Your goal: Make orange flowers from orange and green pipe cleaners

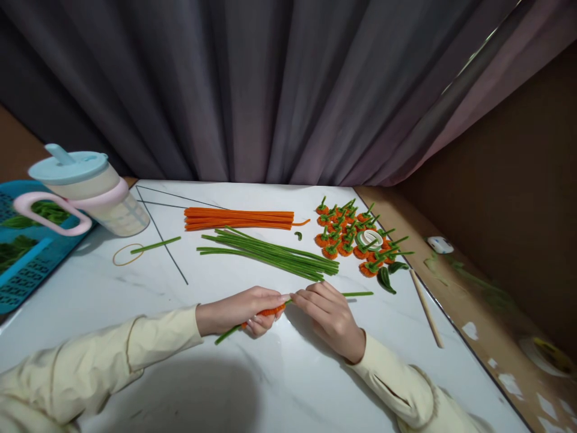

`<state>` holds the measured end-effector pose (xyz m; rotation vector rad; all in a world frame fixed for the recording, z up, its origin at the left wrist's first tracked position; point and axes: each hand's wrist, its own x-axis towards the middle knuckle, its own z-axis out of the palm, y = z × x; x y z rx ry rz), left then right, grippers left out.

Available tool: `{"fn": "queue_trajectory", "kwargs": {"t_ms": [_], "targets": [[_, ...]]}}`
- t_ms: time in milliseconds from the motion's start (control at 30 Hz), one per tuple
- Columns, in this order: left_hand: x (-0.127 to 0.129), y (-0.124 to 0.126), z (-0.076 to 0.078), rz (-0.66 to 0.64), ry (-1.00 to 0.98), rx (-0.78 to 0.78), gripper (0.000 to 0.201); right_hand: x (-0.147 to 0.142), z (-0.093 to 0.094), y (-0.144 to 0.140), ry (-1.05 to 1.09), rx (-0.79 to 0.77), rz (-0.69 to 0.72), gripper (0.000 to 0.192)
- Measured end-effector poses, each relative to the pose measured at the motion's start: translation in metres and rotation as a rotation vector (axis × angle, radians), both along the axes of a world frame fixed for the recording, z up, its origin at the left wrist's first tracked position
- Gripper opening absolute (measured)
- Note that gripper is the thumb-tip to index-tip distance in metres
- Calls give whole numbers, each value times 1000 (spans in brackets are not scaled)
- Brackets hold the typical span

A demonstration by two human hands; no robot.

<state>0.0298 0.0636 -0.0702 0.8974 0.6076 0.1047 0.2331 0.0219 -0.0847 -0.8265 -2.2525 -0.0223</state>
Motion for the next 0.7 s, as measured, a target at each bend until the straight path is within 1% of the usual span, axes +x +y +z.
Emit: {"fn": "queue_trajectory", "kwargs": {"t_ms": [133,333,467,567,700], "targets": [[0,0,-1,4,21,-7,42,-1,-1,1,6,-12,2,26],[0,-1,0,-10,-9,-11,36,1,0,2,-34,-21,9,22],[-1,1,0,54,-9,-57,38,8,2,4,-43,-41,-22,26],[-2,3,-1,85,-11,-59,38,12,3,6,-17,-67,-44,29],[-3,3,-1,47,-11,-22,35,11,3,5,-35,-66,-39,31]]}}
